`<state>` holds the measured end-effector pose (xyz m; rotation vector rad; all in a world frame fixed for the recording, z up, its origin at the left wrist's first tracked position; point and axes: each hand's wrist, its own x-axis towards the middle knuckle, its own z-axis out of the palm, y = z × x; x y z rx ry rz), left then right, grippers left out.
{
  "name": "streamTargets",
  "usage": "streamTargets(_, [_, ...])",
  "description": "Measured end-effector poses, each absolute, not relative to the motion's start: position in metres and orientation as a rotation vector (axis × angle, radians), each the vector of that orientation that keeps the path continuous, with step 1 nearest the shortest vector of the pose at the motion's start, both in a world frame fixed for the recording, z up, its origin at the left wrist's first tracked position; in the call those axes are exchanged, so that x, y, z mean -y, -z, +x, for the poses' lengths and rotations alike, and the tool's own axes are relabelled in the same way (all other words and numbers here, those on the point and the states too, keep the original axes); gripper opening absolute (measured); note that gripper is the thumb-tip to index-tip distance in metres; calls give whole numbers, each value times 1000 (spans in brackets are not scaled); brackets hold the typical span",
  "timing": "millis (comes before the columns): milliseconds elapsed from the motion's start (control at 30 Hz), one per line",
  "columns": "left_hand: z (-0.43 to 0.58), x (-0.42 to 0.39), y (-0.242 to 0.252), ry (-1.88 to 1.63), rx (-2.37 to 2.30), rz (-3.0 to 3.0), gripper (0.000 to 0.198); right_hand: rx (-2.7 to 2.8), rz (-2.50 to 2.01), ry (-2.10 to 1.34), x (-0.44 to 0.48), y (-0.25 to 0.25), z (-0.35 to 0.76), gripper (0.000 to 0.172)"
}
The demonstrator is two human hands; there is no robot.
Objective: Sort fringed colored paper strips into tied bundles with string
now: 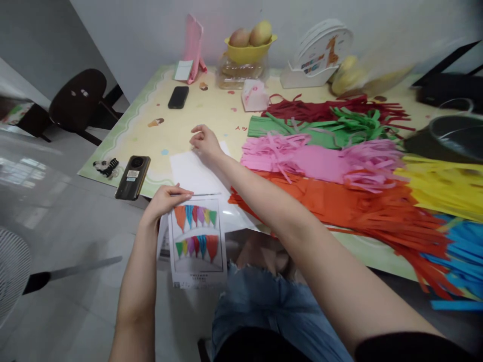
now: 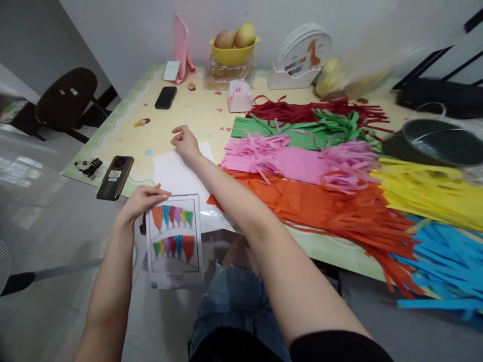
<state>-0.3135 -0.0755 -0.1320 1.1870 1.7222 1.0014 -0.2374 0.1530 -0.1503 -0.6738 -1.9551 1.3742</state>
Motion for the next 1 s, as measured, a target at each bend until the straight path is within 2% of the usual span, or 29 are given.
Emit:
streamTargets(100, [-332,65,121,-1016,-1777,1092,35,1678,-799,-1536,-162,132,-226,32])
streamTargets(233, [-336,69,85,-1055,-1850,1073,40,1581,-664,-1653,-143,99,-188,36])
streamTargets(367, [-287,100,44,-1222,-1998,1225,32,1581,-386,-1675,-79,60,-124,43])
streamTargets(467, [-236,122,34,-1290,-2020,1282,26,1583,-346,-1675,-39,41,-80,40])
streamTargets(600, [-206,127,47,-1275,-1989,1212,26,1618,-381,-1545,-48,53,-66,34])
streamTargets(767, [-257,92,79,-1299,-1875,1206,31,1977,-660,-1271,-104,95,-121,28])
streamTargets(900, [-300,73,116,-1283,-1780,1017,44,2293,-708,-982,-123,108,-180,38])
streamTargets(1000, [-311,72,136,-1288,-1776,1009,45,2391,-651,-927,-127,118,-224,45])
